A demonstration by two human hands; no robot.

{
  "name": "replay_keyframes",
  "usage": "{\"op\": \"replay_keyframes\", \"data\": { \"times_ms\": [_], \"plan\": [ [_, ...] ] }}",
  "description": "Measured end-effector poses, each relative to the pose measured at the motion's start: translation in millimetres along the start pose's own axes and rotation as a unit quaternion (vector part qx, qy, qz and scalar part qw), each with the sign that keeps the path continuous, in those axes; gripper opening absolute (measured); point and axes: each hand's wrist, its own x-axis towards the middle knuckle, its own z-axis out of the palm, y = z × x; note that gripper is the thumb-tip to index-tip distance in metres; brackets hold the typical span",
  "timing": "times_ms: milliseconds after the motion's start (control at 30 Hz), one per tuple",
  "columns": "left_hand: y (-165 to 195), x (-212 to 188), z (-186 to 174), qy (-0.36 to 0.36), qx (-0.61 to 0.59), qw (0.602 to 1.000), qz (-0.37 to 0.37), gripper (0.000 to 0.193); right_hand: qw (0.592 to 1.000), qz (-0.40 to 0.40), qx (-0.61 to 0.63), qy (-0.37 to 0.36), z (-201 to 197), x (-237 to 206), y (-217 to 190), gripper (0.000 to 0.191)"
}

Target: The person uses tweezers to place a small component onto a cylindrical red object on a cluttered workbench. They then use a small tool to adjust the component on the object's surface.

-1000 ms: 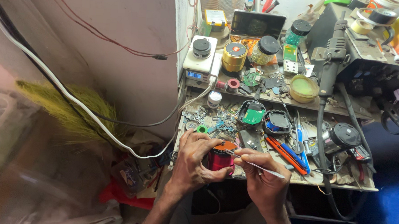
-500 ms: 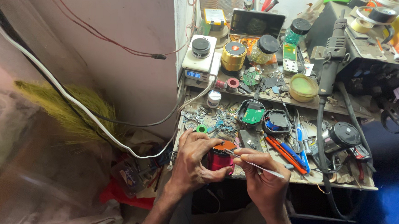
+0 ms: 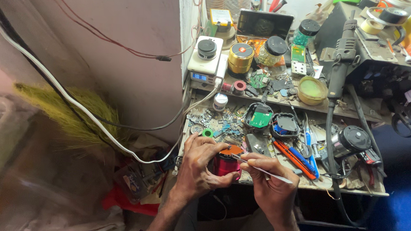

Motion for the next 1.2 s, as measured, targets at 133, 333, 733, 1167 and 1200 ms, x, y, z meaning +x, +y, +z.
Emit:
{"op": "replay_keyframes", "data": {
  "times_ms": [133,333,733,1167,1200],
  "plan": [
    [0.7,0.0,-0.3,-0.004,0.0,1.0,-0.004,0.064,1.0,0.003,0.009,0.003,0.2,-0.3,0.2,0.014],
    [1.0,0.0,-0.1,-0.003,-0.001,1.0,-0.005,0.064,1.0,0.004,-0.002,0.005,0.4,-0.2,-0.8,0.014],
    [-0.4,-0.5,0.4,0.002,0.001,1.0,-0.001,0.064,1.0,0.003,0.007,0.003,0.4,0.2,-0.4,0.013],
    [1.1,-4.3,7.5,-0.008,0.003,1.0,-0.005,0.064,1.0,0.002,0.005,-0.001,-6.1,-4.2,3.9,0.014],
    [1.2,-4.2,7.4,-0.009,0.002,1.0,-0.005,0.064,1.0,0.002,0.005,-0.001,-6.1,-4.2,4.0,0.014]
  ]
}}
